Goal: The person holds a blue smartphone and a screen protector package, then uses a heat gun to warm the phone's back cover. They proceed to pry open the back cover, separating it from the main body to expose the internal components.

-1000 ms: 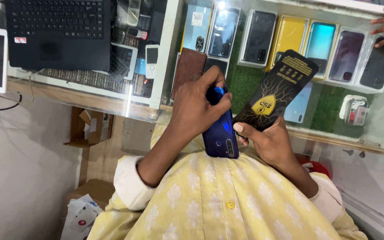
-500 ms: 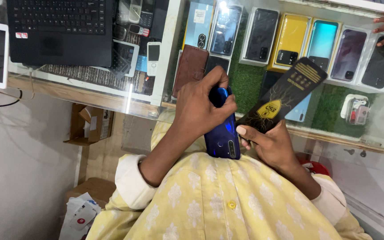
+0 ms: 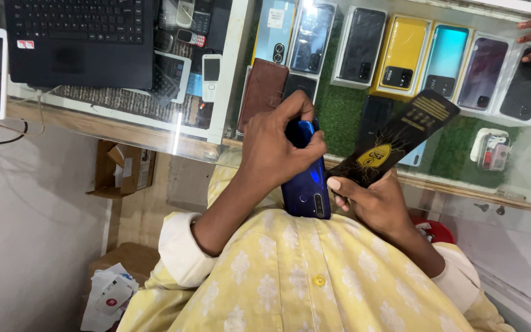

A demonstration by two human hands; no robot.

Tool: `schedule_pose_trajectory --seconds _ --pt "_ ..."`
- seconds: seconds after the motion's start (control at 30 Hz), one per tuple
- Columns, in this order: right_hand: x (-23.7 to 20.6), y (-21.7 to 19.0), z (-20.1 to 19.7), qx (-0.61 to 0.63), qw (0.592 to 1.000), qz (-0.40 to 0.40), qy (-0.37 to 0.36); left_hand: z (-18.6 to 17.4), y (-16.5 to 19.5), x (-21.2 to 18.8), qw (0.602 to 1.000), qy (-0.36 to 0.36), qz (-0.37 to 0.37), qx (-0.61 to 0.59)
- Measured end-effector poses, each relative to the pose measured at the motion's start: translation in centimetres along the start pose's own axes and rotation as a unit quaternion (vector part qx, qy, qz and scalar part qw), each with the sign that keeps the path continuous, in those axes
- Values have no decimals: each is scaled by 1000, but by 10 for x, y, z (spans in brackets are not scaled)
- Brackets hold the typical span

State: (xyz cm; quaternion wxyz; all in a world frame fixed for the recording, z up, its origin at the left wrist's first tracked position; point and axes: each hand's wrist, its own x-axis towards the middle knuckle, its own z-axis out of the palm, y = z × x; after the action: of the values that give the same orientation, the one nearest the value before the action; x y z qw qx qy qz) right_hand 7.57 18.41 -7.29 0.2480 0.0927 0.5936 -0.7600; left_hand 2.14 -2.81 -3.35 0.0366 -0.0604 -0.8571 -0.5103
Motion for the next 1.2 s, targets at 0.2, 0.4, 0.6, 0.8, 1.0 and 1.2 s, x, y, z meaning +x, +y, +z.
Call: schedule_pose_trajectory --seconds 0.2,0.4,0.6,0.8,1.0,1.2 --pt "-4 -4 -3 -123 992 8 13 0 -1 -1 1000 1 0 -14" --pt "-13 -11 6 -108 994 -27 6 -9 -4 -3 998 49 19 -42" --pt "-15 -16 20 -120 986 -112 41 -11 -1 -2 996 72 21 -43" --pt "-12 -12 22 -138 983 -104 62 -9 6 -6 995 84 50 25" --pt "-9 -15 13 -241 960 -136 48 -9 6 -5 996 84 35 23" --pt "-2 -20 5 -238 965 -105 28 -5 4 3 995 79 33 52"
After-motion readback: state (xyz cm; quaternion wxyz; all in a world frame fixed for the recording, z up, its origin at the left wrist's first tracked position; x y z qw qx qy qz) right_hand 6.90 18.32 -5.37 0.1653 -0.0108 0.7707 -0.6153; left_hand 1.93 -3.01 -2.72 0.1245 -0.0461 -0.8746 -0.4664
